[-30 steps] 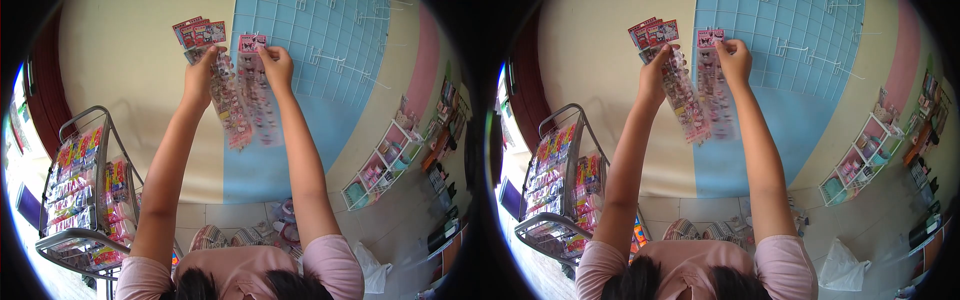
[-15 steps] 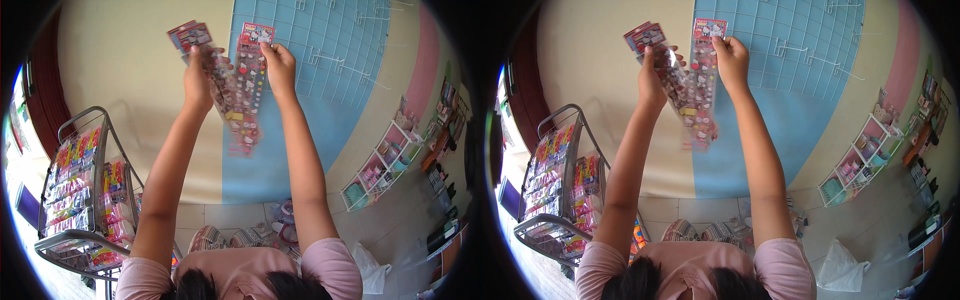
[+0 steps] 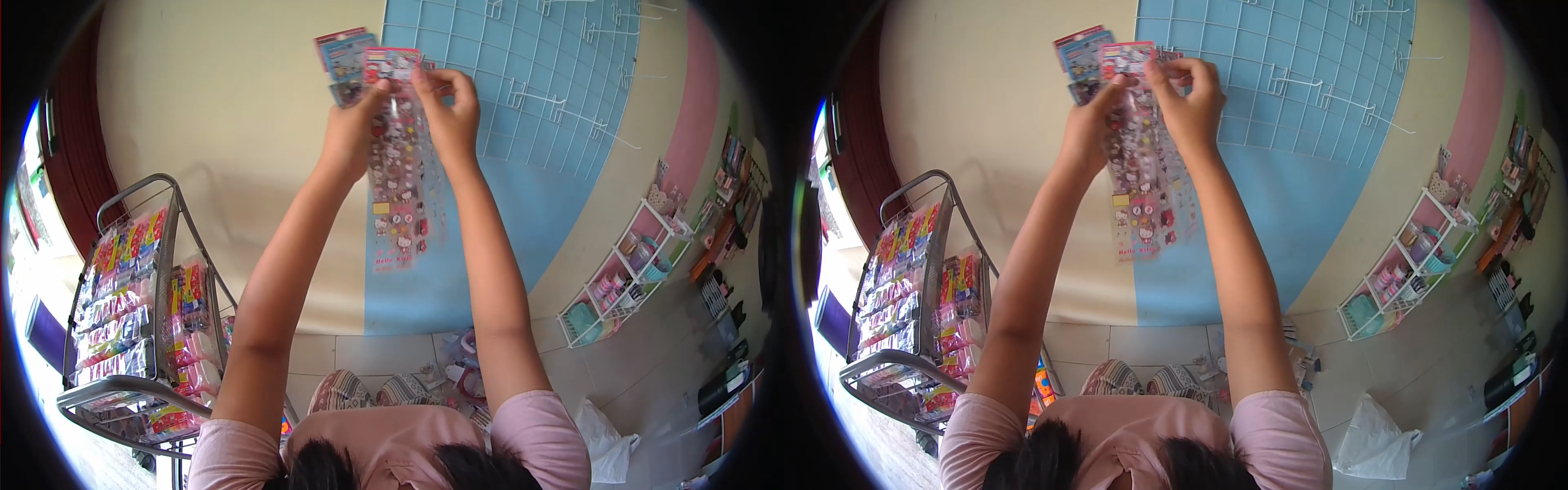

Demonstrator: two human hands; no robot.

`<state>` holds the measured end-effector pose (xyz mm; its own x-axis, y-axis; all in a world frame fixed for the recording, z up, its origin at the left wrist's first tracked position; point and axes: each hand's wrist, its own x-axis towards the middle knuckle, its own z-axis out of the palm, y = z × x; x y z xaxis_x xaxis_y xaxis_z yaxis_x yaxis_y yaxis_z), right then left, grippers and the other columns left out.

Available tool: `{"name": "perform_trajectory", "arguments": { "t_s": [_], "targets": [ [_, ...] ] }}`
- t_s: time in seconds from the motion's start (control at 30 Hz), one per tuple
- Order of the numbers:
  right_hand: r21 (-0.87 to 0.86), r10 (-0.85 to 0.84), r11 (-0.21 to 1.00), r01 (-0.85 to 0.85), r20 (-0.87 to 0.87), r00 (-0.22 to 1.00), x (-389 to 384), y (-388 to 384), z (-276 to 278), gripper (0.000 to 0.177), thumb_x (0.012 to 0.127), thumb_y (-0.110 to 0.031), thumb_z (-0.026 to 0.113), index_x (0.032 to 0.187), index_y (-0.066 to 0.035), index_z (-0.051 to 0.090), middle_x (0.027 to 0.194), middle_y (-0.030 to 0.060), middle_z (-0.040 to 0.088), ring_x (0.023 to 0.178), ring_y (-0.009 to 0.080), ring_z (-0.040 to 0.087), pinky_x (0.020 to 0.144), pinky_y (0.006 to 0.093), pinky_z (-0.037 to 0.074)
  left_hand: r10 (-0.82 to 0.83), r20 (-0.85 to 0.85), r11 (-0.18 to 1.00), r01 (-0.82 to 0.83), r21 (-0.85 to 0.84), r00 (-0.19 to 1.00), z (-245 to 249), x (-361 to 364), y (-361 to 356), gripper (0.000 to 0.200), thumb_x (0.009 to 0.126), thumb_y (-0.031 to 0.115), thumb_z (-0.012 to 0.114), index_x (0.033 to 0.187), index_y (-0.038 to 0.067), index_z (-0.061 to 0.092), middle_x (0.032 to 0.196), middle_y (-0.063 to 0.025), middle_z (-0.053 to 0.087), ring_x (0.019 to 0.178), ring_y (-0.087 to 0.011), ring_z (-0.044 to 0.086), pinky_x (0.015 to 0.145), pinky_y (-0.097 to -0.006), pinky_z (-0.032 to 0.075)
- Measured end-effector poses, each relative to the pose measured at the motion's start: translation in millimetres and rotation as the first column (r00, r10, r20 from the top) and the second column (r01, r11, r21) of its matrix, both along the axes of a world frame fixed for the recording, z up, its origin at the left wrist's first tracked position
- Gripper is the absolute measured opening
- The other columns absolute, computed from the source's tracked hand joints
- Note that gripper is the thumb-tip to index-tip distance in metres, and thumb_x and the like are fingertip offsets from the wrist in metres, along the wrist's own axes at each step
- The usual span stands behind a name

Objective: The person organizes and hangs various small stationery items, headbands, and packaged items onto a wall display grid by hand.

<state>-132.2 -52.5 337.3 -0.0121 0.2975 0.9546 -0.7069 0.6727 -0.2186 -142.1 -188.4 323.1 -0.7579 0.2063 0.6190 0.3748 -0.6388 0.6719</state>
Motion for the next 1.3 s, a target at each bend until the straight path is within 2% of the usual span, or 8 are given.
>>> {"name": "perform_trajectory", "arguments": {
  "t_s": [0.1,0.3,0.43,0.53,0.7,0.8,1.07,1.3],
  "targets": [
    [-0.060,0.390,0.920,-0.387,0.232,0.891,11.6,-5.8,1.5,0.029,0.086,-0.028,0.067,0.076,-0.002,0.062,0.066,-0.0046,0.056,0.060,0.0019,0.044,0.055,0.0191,0.035,-0.046,0.042,0.999,0.046,-0.019,0.998,-0.3,6.0,8.0,0.030,0.089,0.029,0.059,0.101,0.001,0.063,0.087,-0.0058,0.064,0.074,-0.0137,0.060,0.066,-0.0289,0.048],
    [-0.180,0.400,0.915,-0.360,0.299,0.867,6.3,10.3,8.0,0.031,0.084,-0.027,0.068,0.071,-0.001,0.062,0.057,-0.0030,0.055,0.051,0.0031,0.044,0.046,0.0213,0.033,-0.110,-0.029,0.994,0.110,0.005,0.994,-9.0,-12.0,-14.9,0.048,0.095,0.041,0.038,0.108,-0.001,0.058,0.081,-0.0106,0.063,0.076,-0.0191,0.061,0.069,-0.0318,0.051],
    [-0.223,0.374,0.925,-0.307,0.396,0.839,-8.5,24.8,6.3,0.032,0.082,-0.030,0.070,0.073,-0.001,0.062,0.061,-0.0019,0.056,0.056,0.0046,0.047,0.050,0.0214,0.038,-0.055,0.048,0.983,0.045,0.180,0.997,-6.5,-25.4,-35.2,0.039,0.095,0.033,0.049,0.105,-0.004,0.058,0.083,-0.0125,0.063,0.076,-0.0231,0.064,0.067,-0.0373,0.054],
    [-0.050,-0.216,0.975,0.216,0.007,0.976,-22.9,16.6,-1.5,0.034,0.079,-0.034,0.073,0.078,-0.002,0.062,0.070,0.0004,0.059,0.063,0.0072,0.052,0.059,0.0222,0.043,0.006,0.113,0.993,-0.020,0.120,0.994,-1.5,-21.1,-35.3,0.031,0.091,0.026,0.058,0.102,-0.003,0.059,0.084,-0.0112,0.064,0.075,-0.0214,0.064,0.066,-0.0341,0.054],
    [-0.012,0.363,0.930,-0.367,0.168,0.916,11.4,-15.1,-1.3,0.030,0.078,-0.028,0.075,0.079,-0.001,0.061,0.071,0.0008,0.061,0.065,0.0079,0.055,0.061,0.0229,0.045,-0.062,0.007,0.998,0.062,-0.002,0.998,-3.2,-5.1,-6.5,0.027,0.088,0.024,0.063,0.102,0.001,0.060,0.091,-0.0074,0.064,0.078,-0.0173,0.064,0.068,-0.0305,0.052],
    [-0.155,0.489,0.871,-0.467,0.167,0.856,10.4,-14.8,1.2,0.026,0.082,-0.023,0.073,0.077,-0.001,0.060,0.067,0.0006,0.060,0.059,0.0066,0.054,0.056,0.0209,0.043,-0.229,0.067,0.969,0.221,0.109,0.971,-2.2,8.0,2.9,0.032,0.092,0.030,0.056,0.107,0.002,0.058,0.093,-0.0069,0.064,0.080,-0.0173,0.064,0.070,-0.0317,0.053],
    [-0.336,0.571,0.812,-0.478,0.286,0.769,22.6,-1.2,3.0,0.021,0.083,-0.021,0.069,0.075,-0.003,0.061,0.071,-0.0006,0.058,0.063,0.0060,0.049,0.059,0.0209,0.038,-0.093,0.040,0.985,0.086,0.151,0.995,-7.5,-15.0,-21.8,0.044,0.096,0.041,0.045,0.105,0.000,0.059,0.083,-0.0102,0.063,0.077,-0.0194,0.062,0.070,-0.0358,0.053],
    [-0.376,0.585,0.795,-0.477,0.263,0.767,6.0,7.1,-5.5,0.019,0.082,-0.017,0.066,0.069,-0.007,0.056,0.065,-0.0032,0.053,0.059,0.0049,0.045,0.055,0.0212,0.035,-0.006,0.142,0.977,-0.024,0.211,0.990,-1.6,-10.8,-27.2,0.030,0.090,0.031,0.059,0.098,0.002,0.059,0.082,-0.0088,0.063,0.072,-0.0208,0.064,0.063,-0.0361,0.055]
  ]
}}
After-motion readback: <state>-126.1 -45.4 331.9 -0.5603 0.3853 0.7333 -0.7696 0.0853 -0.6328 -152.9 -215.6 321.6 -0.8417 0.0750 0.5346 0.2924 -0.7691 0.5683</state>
